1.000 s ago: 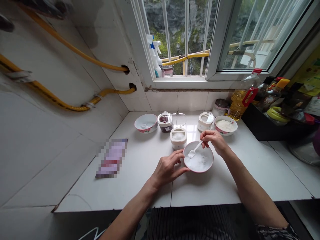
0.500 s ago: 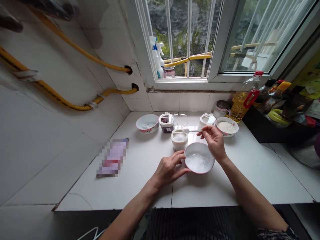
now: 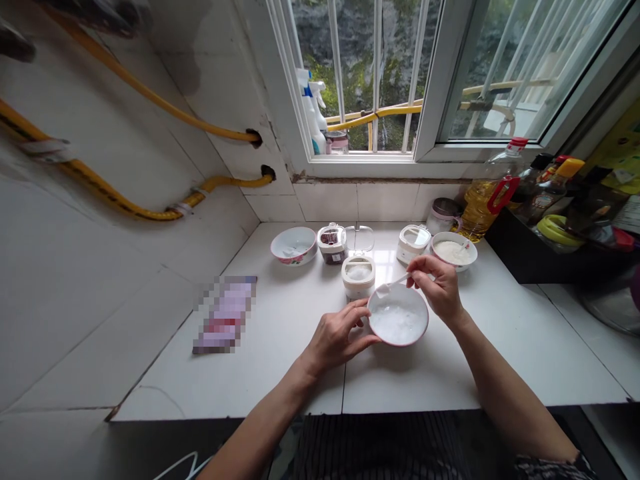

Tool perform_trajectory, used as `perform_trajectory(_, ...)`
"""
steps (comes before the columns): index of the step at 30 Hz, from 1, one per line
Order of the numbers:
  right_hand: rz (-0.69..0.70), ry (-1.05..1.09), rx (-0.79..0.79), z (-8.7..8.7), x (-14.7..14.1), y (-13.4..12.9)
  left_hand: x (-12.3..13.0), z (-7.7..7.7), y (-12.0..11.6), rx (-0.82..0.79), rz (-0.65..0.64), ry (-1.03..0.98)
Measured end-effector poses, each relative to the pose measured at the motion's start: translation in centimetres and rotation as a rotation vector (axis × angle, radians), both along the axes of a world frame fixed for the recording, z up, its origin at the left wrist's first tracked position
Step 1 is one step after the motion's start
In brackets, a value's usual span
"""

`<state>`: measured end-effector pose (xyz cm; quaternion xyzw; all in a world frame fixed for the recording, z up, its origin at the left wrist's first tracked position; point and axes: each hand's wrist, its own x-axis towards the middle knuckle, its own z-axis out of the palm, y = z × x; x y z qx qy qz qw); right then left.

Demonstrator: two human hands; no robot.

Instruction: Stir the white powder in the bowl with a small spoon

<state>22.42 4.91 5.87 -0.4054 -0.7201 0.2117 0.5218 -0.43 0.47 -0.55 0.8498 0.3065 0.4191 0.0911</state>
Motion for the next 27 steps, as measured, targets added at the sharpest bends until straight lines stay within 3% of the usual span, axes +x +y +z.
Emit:
perform_trajectory(2,0.049,-0.109,-0.082,0.1,0.2,0.2,0.0,0.1,0.0,-0.006,-0.001,0.005)
perform_trajectory(8,0.053,-0.402,-0.046,-0.6,-0.7,0.3,0.0,0.1,-0.1,-0.005,0.019,0.015)
perform_trajectory(11,0.138,-0.362,-0.070,-0.7,-0.7,0.1,0.0,0.0,-0.1,-0.006,0.017,0.010)
perform_trajectory(19,0.176,-0.292,-0.174,-0.5,-0.9,0.1,-0.1,-0.2,-0.1,-0.035,0.017,0.007)
perform_trajectory(22,0.226,-0.231,-0.276,-0.6,-1.3,-0.2,-0.1,-0.3,-0.1,-0.038,0.017,0.005)
perform_trajectory(27,0.270,0.062,-0.543,-0.4,-1.2,0.0,-0.1,-0.2,-0.1,-0.034,0.011,0.002)
